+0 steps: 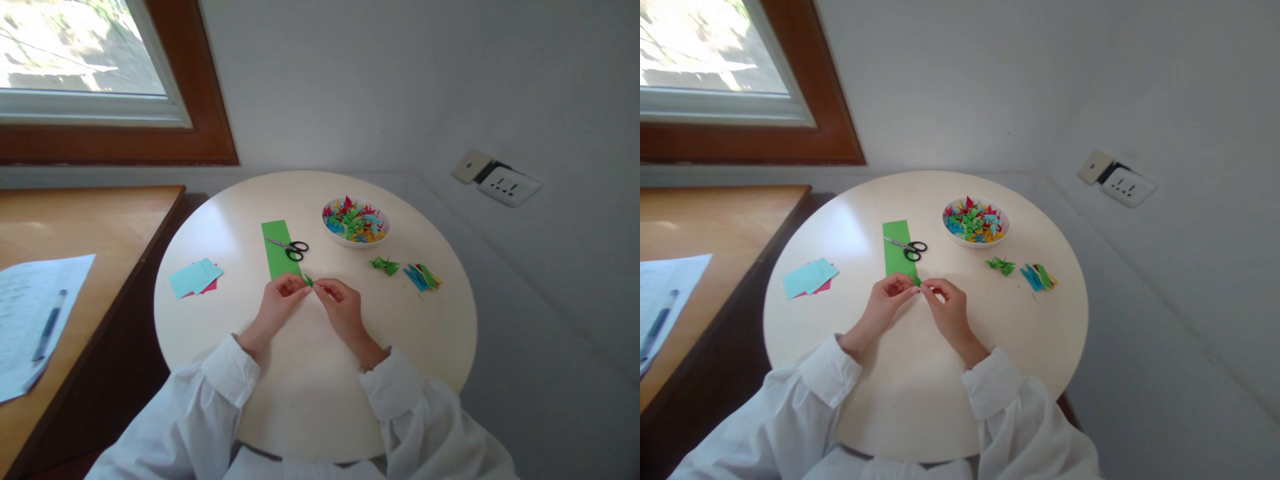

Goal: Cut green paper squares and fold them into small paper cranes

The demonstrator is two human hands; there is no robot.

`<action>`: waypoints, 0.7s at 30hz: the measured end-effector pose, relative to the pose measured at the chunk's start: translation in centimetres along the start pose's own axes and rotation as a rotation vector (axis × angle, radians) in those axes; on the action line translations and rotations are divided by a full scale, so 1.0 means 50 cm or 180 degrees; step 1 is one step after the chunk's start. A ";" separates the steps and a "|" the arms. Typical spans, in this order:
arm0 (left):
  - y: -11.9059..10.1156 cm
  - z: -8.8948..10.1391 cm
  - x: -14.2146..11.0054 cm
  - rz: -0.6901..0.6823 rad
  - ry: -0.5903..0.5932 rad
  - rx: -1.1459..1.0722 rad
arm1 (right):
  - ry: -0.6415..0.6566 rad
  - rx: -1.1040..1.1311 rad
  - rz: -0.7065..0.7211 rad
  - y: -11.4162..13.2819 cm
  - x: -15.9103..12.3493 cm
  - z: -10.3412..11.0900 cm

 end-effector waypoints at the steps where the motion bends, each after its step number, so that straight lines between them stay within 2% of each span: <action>1: 0.000 0.000 -0.001 -0.0005 -0.0034 0.0027 | 0.0022 0.0011 -0.0011 0.000 0.000 -0.001; 11: 0.003 -0.001 -0.007 0.0155 -0.0150 0.0099 | 0.0097 -0.0312 0.0063 0.007 -0.004 -0.001; 21: -0.005 -0.002 -0.012 0.0090 -0.0287 0.0313 | 0.0110 -0.0445 0.0090 0.004 -0.006 -0.003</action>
Point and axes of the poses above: each hand's wrist, its own x-axis towards the middle knuckle, its own z-axis out of the back of the hand, y = z × x, the point moved 3 cm from there along x, towards the middle knuckle, and after that the axes turned 12 degrees about y, right-handed, at the moved point
